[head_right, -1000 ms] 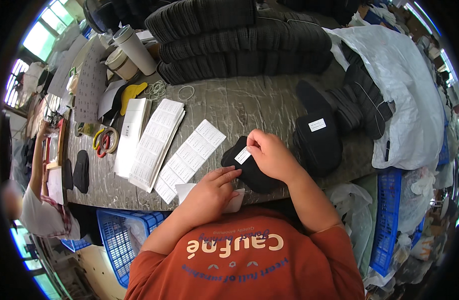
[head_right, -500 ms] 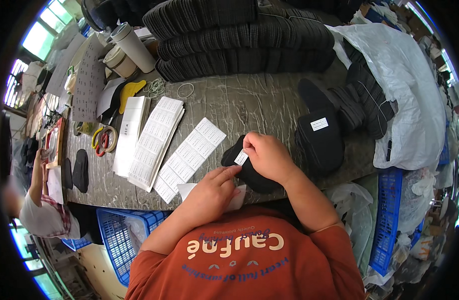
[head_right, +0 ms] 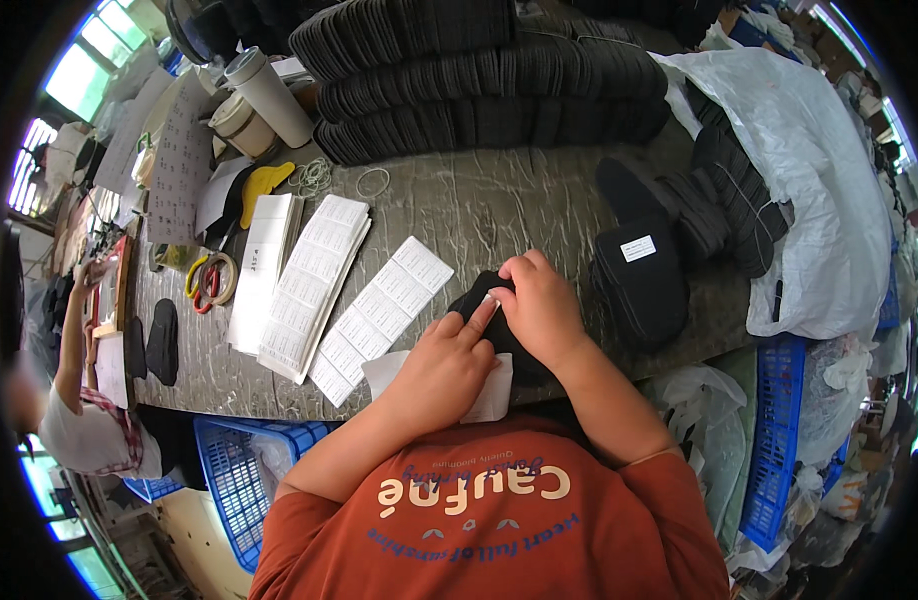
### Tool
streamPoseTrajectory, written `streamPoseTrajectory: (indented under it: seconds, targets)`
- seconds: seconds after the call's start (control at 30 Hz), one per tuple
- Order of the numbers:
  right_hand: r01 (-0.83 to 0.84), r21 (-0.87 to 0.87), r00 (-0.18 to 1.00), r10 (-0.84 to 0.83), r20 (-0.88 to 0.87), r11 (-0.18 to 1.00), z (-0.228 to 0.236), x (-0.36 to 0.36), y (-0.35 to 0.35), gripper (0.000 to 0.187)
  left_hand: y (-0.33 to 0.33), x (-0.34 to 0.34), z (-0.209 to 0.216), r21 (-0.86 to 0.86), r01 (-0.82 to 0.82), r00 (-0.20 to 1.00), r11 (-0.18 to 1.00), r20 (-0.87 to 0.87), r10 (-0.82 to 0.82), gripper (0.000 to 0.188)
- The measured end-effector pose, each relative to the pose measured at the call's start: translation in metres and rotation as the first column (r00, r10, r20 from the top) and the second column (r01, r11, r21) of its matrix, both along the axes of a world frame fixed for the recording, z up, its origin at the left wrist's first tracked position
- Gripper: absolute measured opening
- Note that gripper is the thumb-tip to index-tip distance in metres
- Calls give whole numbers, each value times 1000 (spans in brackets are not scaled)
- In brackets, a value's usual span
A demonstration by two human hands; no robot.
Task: Applying small white adhesive labels to black shoe components.
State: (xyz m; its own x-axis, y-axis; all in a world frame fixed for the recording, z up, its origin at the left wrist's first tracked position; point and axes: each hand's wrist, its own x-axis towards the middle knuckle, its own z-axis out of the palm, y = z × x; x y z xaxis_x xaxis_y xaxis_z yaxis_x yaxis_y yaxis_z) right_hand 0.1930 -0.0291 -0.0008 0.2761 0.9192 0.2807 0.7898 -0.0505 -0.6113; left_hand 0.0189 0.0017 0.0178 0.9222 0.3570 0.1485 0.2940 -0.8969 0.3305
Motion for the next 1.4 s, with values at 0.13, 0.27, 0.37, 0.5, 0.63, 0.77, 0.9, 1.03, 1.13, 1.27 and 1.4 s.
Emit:
streamPoseTrajectory:
  seconds: [0.13,0.27,0.37,0.5,0.63,0.77,0.9,1.03,1.13,1.27,1.4]
  targets:
    - [-39,64,999,41,-25,997,-7,2,-2,18,0,-11,-3,-172,31,996,985,92,-16,20]
    - [55,20,967,-48,-251,998,5,7,-10,17,0,-29,-5,-339,75,990,938,140,-29,17]
    - [103,185,971,-59,-231,977,19,12,-18,16,5,-34,-9,-354,69,991,933,133,-23,16]
    - [331,224,944,-319,-88,917,69,46,-38,15,8,-29,-4,-408,35,979,912,199,52,14]
    - [344,318,873,-425,238,884,75,72,-45,16,11,-22,-6,-417,-24,939,909,303,164,11]
    - [-177,-50,974,168,-154,983,66,2,-57,51,4,-12,-9,-592,-216,813,776,331,479,24]
    - [-335,-166,719,138,-681,927,39,-22,-50,35,9,-21,-7,-700,-272,784,660,237,574,26]
    - [-376,-113,601,149,-785,920,26,-20,-44,29,16,-30,-3,-835,-25,777,550,330,536,18]
    - [-360,48,669,293,-682,932,21,-26,-42,27,15,-31,7,-946,-110,769,304,113,629,13]
    - [-340,-93,517,104,-850,936,25,-26,-44,33,19,-35,0,-857,-275,784,436,62,618,18]
    - [-312,-74,542,114,-833,947,22,-29,-44,38,21,-32,3,-757,-369,794,539,44,606,20]
